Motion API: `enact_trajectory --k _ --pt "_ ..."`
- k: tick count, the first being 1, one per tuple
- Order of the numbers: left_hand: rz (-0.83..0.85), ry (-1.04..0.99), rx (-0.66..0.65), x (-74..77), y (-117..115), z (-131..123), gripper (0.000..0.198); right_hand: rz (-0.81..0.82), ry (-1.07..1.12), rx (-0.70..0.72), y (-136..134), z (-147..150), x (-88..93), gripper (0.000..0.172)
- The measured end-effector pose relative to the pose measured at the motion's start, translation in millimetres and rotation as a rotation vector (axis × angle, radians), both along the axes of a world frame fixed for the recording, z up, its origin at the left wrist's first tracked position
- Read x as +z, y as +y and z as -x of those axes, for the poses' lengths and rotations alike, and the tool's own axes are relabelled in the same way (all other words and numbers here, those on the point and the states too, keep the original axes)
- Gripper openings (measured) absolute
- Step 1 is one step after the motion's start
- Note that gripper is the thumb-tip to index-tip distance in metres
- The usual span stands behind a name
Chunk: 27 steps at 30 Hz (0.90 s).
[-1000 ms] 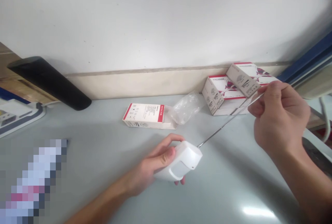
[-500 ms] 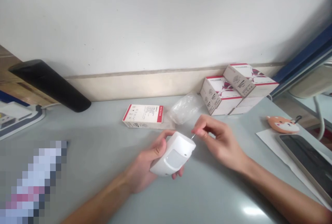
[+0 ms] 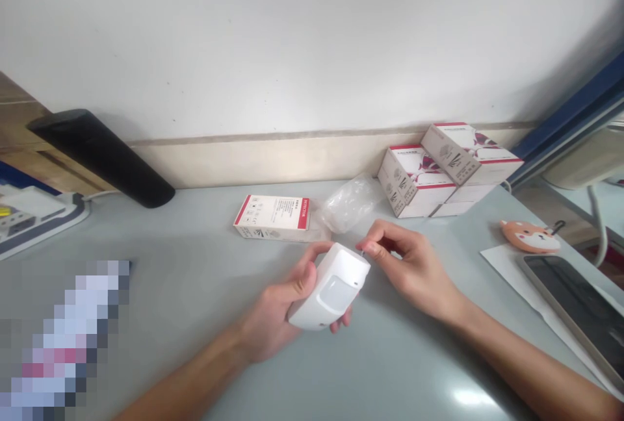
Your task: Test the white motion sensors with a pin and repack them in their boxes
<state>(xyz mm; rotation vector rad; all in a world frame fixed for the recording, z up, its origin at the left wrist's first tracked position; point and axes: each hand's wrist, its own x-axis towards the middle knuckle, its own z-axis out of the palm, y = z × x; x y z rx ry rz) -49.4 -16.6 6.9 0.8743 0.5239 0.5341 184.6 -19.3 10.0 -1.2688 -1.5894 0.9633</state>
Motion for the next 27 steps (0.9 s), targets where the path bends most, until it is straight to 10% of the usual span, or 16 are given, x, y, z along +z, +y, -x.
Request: enact_trajectory --k 27 --pt "0.075 -0.024 0.123 1.0 -4 -5 0.051 -0.168 -0.091 -0.117 -17 17 -14.1 0.026"
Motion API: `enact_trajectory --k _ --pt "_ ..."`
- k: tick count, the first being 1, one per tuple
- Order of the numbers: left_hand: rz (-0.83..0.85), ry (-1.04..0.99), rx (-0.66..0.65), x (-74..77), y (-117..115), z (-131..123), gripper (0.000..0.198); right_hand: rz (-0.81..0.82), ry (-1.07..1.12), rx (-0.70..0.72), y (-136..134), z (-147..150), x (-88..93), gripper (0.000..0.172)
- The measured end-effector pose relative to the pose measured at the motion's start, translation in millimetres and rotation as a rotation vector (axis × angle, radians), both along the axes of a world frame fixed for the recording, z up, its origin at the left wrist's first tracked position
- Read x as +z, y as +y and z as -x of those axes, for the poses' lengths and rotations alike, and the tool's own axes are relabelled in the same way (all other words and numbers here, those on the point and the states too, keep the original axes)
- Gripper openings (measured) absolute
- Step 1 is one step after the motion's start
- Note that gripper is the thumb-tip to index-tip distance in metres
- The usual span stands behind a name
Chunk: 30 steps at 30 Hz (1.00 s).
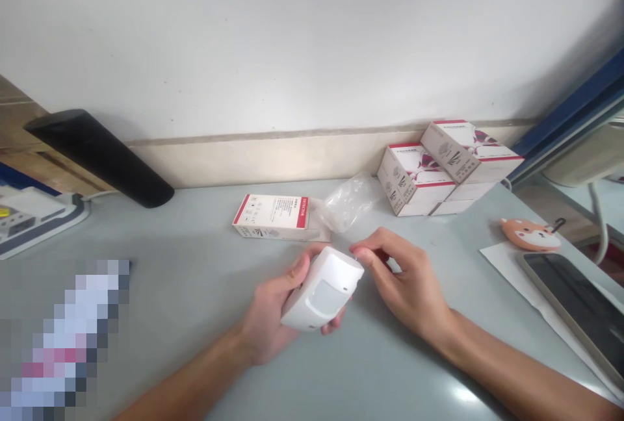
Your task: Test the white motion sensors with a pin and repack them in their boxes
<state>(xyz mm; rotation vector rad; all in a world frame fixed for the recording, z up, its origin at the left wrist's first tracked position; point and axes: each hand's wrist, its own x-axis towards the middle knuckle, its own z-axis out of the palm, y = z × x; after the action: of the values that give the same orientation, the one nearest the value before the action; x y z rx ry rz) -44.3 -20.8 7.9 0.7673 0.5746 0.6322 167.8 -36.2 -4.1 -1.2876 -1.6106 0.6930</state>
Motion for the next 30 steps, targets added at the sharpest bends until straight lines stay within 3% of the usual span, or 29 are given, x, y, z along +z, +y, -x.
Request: enact_trajectory --k 5,9,14,17,22,30 --pt "-0.03 -0.001 0.015 -0.1 2 1 0.049 -0.048 -0.14 0.054 7 -11 6.3 0.027" --pt "-0.023 -0.019 0.122 2.6 5 3 0.046 -0.197 -0.427 0.08 17 -24 6.0 0.034" --pt "0.016 -0.039 0.195 8.3 8 3 0.039 -0.205 -0.716 0.262 21 -24 -5.6 0.048" --pt "0.02 -0.028 0.196 9.0 8 3 0.037 -0.167 -0.733 0.188 22 -23 -10.2 0.054" --pt "-0.007 -0.016 0.175 7.8 8 5 0.036 -0.236 -0.717 0.047 28 -27 -9.6 0.022" --pt "-0.041 -0.004 0.204 13.6 11 7 0.043 -0.183 -0.453 -0.059 25 -28 5.6 0.009"
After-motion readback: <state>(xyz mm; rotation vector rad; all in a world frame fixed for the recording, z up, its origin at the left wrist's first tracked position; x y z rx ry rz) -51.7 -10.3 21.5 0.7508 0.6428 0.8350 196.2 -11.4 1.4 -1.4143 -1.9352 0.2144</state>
